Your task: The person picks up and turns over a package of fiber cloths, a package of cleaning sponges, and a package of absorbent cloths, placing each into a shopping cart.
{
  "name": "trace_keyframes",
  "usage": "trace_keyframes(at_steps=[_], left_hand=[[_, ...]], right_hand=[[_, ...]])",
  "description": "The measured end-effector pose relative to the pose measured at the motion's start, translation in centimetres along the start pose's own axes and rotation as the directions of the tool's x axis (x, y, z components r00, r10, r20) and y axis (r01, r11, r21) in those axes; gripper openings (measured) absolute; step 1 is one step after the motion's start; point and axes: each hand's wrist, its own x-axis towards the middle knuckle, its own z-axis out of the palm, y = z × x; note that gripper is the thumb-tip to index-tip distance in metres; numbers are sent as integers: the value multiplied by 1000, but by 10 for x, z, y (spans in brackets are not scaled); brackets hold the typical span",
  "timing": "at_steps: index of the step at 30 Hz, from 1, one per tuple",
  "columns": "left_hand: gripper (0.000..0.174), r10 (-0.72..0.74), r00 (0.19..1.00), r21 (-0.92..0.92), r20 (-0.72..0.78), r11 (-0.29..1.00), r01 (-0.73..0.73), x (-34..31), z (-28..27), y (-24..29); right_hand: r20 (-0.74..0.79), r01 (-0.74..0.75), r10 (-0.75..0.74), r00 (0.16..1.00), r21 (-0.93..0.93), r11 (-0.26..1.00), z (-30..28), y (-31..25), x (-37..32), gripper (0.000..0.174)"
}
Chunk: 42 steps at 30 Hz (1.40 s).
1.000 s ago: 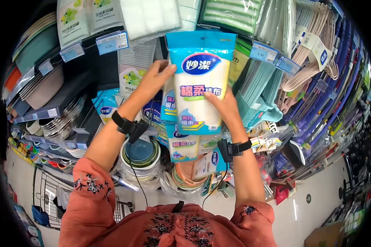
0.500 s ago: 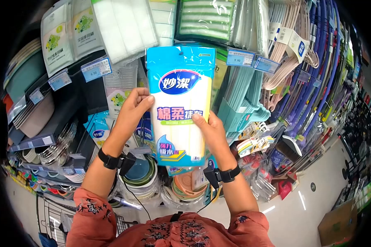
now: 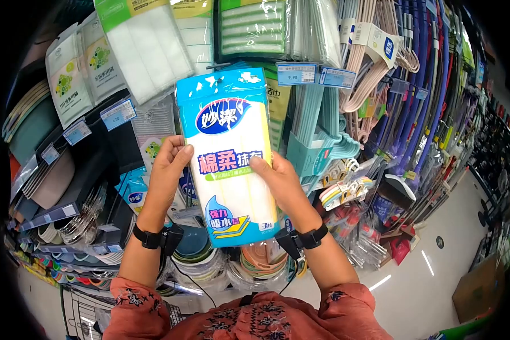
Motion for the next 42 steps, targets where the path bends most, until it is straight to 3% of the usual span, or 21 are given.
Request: trace_keyframes(at_steps=[12, 17, 19, 21, 22, 23, 25, 26, 27, 30, 36, 42], left_hand=[[41, 44, 998, 48, -51, 998, -42, -9, 23, 19], [46, -183, 982, 104, -55, 977, 188, -36, 28, 3], [48, -277, 957, 24, -82, 960, 279, -55, 41, -8], [49, -338, 936, -22, -93, 941, 338, -75, 53, -22], [49, -344, 934, -28, -96, 939, 343, -85, 57, -35], [49, -339, 927, -40, -158, 941, 337, -95, 66, -42], [47, -269, 941, -237, -205, 947, 219, -111, 88, -55], [47, -251, 946, -289, -207, 939, 186, -118, 90, -60], [48, -333, 920, -297, -208, 917, 265, -126, 89, -62], [59, -236, 906, -504, -351, 863, 29, -150, 112, -59], [65, -261, 898, -602, -353, 799, -4, -166, 120, -20], [70, -287, 904, -647, -316, 762, 16, -170, 128, 1]], right_hand=[[40, 32, -32, 999, 1, 999, -3, -10, -13, 42], [2, -15, 15, 1000, 72, 997, -12, 0, -28, 40], [-33, -2, 4, 999, 47, 999, -14, 3, -33, 38], [-55, 6, -6, 998, -16, 1000, -15, 5, -45, 37], [-43, 35, -41, 998, -141, 989, -14, 8, -51, 37], [-21, 72, -80, 997, -262, 962, -11, 11, -58, 37], [104, 218, -192, 976, -454, 864, 6, 9, -76, 41], [247, 332, -240, 939, -469, 819, 14, 3, -84, 44], [333, 292, -160, 929, -395, 871, 21, -3, -95, 48], [539, 564, -309, 784, -408, 718, 34, 6, -110, 52], [601, 611, -299, 741, -420, 671, 33, 15, -125, 50], [493, 615, -392, 777, -462, 639, 19, 8, -124, 31]])
